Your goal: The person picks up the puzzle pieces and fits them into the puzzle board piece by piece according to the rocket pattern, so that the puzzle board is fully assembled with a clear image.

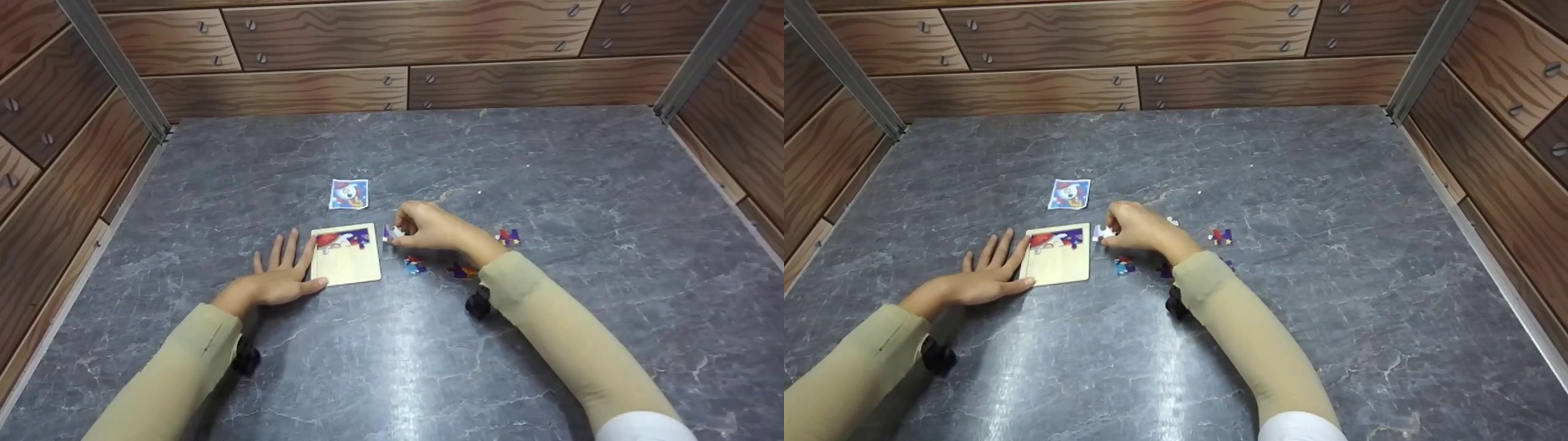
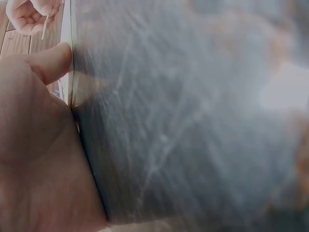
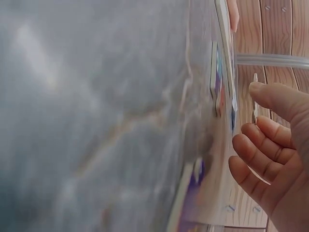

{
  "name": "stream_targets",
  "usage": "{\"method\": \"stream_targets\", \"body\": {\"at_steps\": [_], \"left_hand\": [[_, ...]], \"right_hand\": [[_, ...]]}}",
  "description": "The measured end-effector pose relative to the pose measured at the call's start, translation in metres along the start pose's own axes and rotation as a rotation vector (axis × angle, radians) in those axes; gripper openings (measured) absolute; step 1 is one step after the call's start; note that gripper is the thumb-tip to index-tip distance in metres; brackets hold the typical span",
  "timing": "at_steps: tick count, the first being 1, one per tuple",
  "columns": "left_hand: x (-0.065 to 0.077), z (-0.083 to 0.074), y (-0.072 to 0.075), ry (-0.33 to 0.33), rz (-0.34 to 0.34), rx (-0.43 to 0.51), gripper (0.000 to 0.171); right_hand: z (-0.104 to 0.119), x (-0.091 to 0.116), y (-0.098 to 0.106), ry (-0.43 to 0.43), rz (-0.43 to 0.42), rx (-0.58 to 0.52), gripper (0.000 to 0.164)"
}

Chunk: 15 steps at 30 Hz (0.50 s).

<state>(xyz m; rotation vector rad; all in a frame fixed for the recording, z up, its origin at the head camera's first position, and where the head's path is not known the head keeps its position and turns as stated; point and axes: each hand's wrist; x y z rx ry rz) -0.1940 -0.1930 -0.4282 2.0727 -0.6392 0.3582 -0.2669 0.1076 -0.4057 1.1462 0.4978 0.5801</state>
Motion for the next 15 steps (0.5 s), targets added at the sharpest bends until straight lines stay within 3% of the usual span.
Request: {"method": "stream_targets", "body": {"at_steps": [7, 15], "left_hand": [[0.007, -0.004, 0.001, -0.032, -0.001, 0.036, 0.096], [0.007, -0.006, 0.0, -0.023, -0.006, 0.03, 0.097]], "right_hand": [[0.017, -0.005, -0.004, 0.039, 0.035, -0.015, 0.028], [0.035, -0.011, -0.008, 0.088, 0.062, -0.045, 0.026]]}}
Point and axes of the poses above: each hand's wrist, its own x-axis away from the middle knuckle, its own y-axis out of the back of the hand, z = x × y, and after that the axes turned 15 degrees about x, right-handed
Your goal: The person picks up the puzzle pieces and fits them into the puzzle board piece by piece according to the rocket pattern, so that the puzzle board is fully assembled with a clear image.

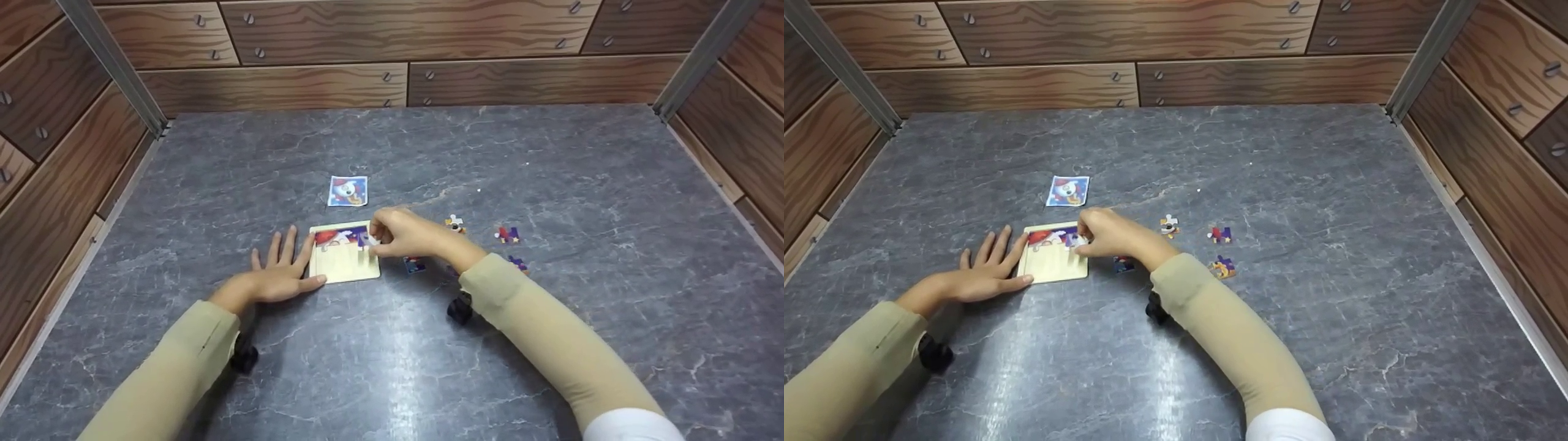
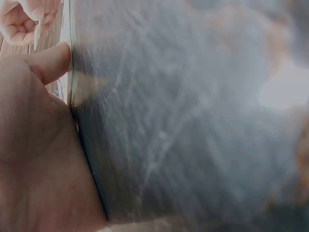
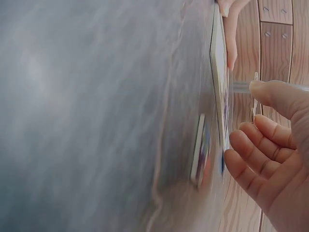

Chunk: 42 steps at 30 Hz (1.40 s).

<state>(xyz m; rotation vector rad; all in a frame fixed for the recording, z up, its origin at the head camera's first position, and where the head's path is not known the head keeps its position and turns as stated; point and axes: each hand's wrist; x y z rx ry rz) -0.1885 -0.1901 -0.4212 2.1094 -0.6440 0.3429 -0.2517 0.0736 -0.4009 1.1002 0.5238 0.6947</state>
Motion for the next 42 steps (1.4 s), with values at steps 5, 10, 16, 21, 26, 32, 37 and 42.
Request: {"method": "stream_targets", "body": {"at_steps": [5, 10, 16, 21, 26, 32, 37, 42], "left_hand": [[-0.004, 0.002, 0.0, 0.01, 0.002, -0.013, 0.098], [-0.006, 0.003, 0.0, 0.015, 0.004, -0.015, 0.098], [-0.003, 0.002, 0.001, -0.003, 0.013, 0.016, 0.096], [-0.003, 0.003, 0.001, -0.026, 0.001, 0.013, 0.096], [-0.004, 0.005, -0.001, -0.042, -0.01, 0.009, 0.099], [-0.004, 0.006, -0.003, -0.017, 0.0, -0.006, 0.098], [-0.001, 0.003, 0.0, -0.022, 0.004, 0.002, 0.096], [-0.002, 0.003, 0.001, -0.018, 0.004, -0.004, 0.096]], "right_hand": [[0.01, -0.007, -0.003, 0.015, 0.016, 0.015, 0.025], [0.019, -0.015, -0.008, 0.031, 0.036, 0.002, 0.026], [0.029, -0.025, -0.014, 0.044, 0.049, 0.028, 0.024], [0.036, -0.031, -0.018, 0.08, 0.064, 0.046, 0.025], [0.038, -0.034, -0.024, 0.108, 0.078, 0.064, 0.025], [0.037, -0.036, -0.026, 0.078, 0.093, 0.065, 0.025], [0.036, -0.038, -0.026, 0.037, 0.099, 0.075, 0.024], [0.034, -0.04, -0.028, 0.018, 0.094, 0.087, 0.024]]}}
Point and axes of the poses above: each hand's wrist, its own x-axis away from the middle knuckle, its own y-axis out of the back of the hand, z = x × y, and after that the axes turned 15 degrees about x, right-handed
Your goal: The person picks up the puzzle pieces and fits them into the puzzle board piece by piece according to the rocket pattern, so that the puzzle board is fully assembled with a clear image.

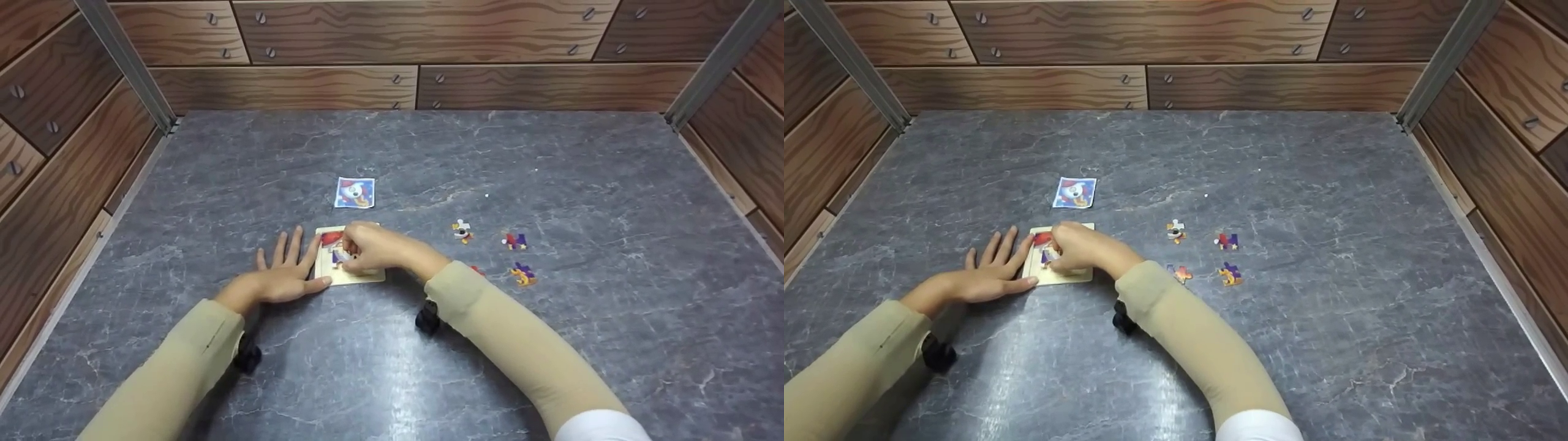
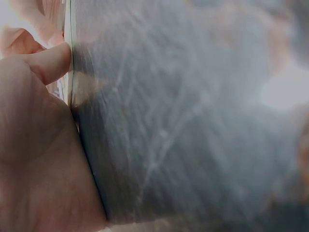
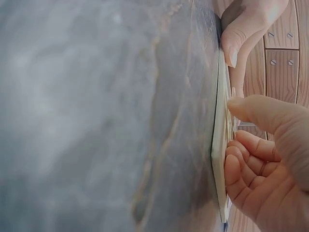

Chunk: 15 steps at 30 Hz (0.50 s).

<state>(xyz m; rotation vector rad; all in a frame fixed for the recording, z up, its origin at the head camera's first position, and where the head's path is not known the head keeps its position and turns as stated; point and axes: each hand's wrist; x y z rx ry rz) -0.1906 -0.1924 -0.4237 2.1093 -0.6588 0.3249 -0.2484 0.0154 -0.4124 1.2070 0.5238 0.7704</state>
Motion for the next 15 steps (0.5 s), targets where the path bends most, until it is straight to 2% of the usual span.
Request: {"method": "stream_targets", "body": {"at_steps": [7, 15], "left_hand": [[-0.006, 0.006, 0.0, 0.016, 0.005, -0.005, 0.096], [-0.003, 0.003, 0.0, 0.007, -0.002, -0.016, 0.094]], "right_hand": [[0.004, -0.004, -0.004, 0.016, -0.013, 0.033, 0.023], [0.01, -0.007, -0.004, -0.053, 0.02, 0.124, 0.027]]}}
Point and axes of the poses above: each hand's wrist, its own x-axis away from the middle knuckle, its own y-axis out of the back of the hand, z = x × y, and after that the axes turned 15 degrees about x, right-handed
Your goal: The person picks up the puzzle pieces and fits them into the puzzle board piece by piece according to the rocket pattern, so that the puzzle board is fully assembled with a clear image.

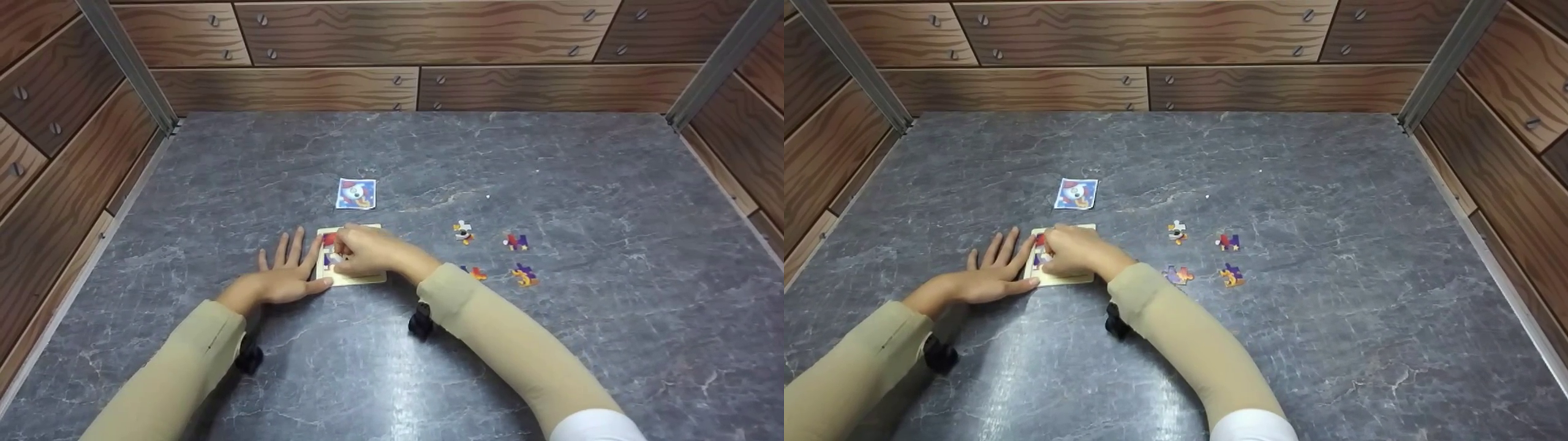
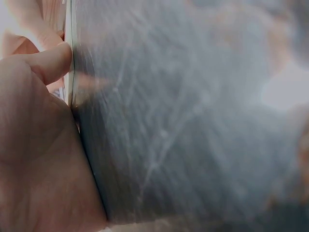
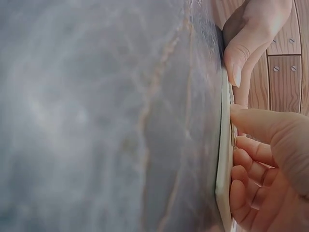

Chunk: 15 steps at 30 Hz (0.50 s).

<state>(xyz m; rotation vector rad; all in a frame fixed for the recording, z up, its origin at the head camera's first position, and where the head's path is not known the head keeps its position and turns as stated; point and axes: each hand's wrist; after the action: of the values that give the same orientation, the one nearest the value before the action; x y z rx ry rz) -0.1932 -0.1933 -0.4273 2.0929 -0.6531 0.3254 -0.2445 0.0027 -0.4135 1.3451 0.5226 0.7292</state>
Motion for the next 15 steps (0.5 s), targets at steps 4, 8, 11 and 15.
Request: {"method": "stream_targets", "body": {"at_steps": [4, 8, 11, 15], "left_hand": [[0.0021, -0.0025, 0.0015, -0.014, 0.006, 0.004, 0.093], [0.0021, -0.0023, 0.0015, -0.012, 0.009, 0.006, 0.094], [0.0003, -0.0004, 0.0009, 0.001, 0.009, 0.004, 0.095], [0.0, 0.0006, 0.0008, -0.001, 0.014, 0.015, 0.095]], "right_hand": [[0.0005, -0.0004, -0.0001, -0.024, -0.003, -0.005, 0.027], [0.0001, -0.0004, -0.0006, -0.026, -0.009, -0.002, 0.028], [-0.0001, -0.0008, -0.001, -0.021, -0.016, 0.0, 0.028], [0.0, -0.0022, -0.002, -0.041, -0.031, -0.007, 0.025]]}}
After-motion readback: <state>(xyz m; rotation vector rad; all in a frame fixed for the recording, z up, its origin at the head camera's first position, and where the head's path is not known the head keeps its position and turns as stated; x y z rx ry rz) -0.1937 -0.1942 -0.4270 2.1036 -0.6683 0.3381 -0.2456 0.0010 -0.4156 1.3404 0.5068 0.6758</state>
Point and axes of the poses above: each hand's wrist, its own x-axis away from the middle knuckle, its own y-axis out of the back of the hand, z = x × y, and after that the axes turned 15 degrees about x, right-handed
